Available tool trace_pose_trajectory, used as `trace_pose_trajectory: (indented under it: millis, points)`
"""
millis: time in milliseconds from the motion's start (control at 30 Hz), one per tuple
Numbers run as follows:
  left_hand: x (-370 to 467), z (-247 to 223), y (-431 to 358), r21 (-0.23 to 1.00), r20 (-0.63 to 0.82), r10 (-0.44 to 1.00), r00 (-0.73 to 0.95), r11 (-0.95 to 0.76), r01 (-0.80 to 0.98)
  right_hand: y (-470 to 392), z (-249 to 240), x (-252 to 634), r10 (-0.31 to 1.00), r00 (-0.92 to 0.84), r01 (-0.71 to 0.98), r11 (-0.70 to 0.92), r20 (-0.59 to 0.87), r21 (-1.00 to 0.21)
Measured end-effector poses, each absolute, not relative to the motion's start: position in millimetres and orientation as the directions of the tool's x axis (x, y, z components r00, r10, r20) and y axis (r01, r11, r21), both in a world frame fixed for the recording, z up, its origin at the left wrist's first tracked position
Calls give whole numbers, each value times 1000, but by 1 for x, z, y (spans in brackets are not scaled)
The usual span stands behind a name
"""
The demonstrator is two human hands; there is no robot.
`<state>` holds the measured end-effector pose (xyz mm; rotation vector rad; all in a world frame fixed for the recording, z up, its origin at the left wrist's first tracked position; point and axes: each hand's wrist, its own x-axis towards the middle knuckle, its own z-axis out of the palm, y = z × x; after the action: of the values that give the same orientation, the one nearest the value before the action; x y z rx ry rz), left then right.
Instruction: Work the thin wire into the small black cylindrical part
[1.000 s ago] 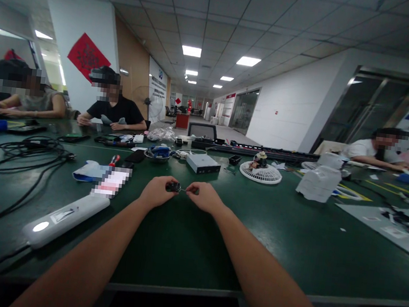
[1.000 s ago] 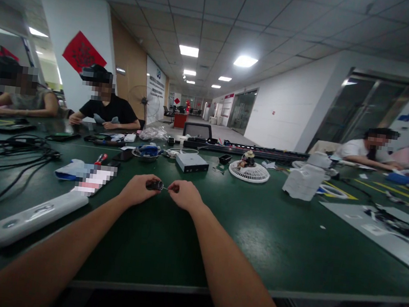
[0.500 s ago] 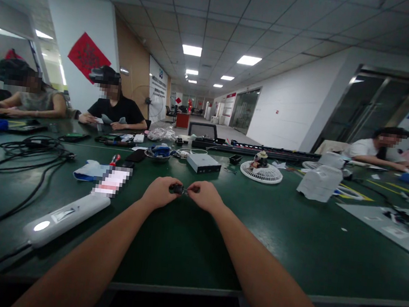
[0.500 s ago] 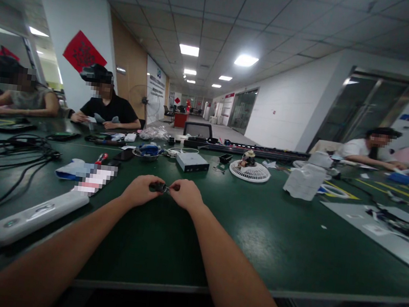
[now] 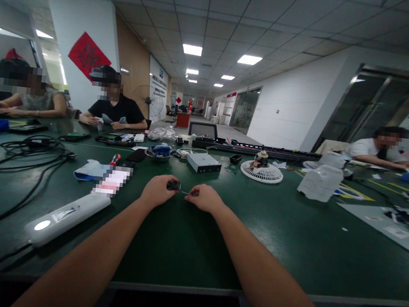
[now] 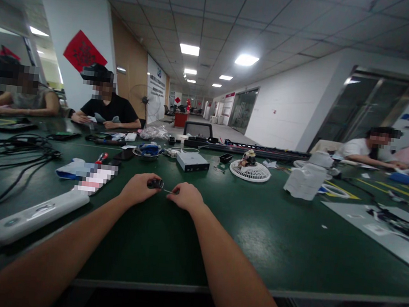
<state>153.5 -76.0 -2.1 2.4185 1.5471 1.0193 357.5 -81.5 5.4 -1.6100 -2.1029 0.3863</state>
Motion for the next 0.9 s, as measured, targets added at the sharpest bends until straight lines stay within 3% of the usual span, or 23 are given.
trace_pose_trajectory:
  millis: [133, 467, 900]
  points:
    - [153, -3, -75, 426, 473, 835, 280, -495, 757, -81, 4, 357, 956, -225, 802, 292, 190, -521]
    - [156, -1, -78, 455, 458, 796, 396, -593, 664, -79, 3, 351, 908, -209, 622, 410, 363, -667]
    - [160, 2, -82, 445, 463, 778, 425, -619, 647, -80, 6, 351, 901, -200, 587, 425, 386, -689]
